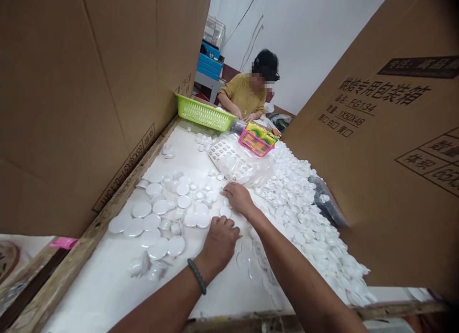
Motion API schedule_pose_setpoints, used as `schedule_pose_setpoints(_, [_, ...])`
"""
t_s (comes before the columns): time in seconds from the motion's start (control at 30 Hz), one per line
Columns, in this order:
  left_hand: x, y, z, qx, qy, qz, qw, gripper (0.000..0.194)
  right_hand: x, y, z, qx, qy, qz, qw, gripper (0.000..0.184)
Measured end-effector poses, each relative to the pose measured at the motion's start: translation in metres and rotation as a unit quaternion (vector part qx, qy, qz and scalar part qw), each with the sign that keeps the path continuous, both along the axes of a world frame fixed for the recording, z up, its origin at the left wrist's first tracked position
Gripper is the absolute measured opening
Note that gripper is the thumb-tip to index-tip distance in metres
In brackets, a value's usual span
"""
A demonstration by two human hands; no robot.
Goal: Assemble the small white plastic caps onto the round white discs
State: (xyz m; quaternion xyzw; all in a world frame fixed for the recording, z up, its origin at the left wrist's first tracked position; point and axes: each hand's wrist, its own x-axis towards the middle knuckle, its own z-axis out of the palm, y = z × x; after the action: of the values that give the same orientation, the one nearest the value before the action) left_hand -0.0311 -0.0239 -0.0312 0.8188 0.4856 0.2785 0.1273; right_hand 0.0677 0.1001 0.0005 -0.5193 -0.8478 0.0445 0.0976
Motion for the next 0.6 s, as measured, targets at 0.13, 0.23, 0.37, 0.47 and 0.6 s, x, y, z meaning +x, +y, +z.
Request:
schedule_pose_setpoints(0.13, [0.000,0.000,-0.001,0.008,0.013,0.002,1.000,0.018,0.035,-0.013,-0.010,-0.004,0.096,-0.051,0.994,0.013])
schedule_pose_setpoints(0.23, [0.000,0.000,-0.003,0.010,0.021,0.003,1.000,0.019,0.051,-0.018,-0.015,-0.008,0.144,-0.062,0.988,0.015])
schedule_pose_setpoints(0.37, [0.001,0.000,-0.004,0.013,0.026,0.008,1.000,0.021,0.055,-0.032,-0.007,0.060,0.159,-0.090,0.981,0.021])
schedule_pose_setpoints(0.47, [0.001,-0.001,-0.003,0.011,0.024,0.011,1.000,0.022,0.053,-0.047,0.005,0.063,0.112,-0.069,0.989,0.023])
schedule_pose_setpoints(0.6, [0.002,-0.002,-0.002,0.002,0.025,0.015,1.000,0.025,0.048,-0.062,0.011,-0.020,0.023,-0.045,0.999,0.024])
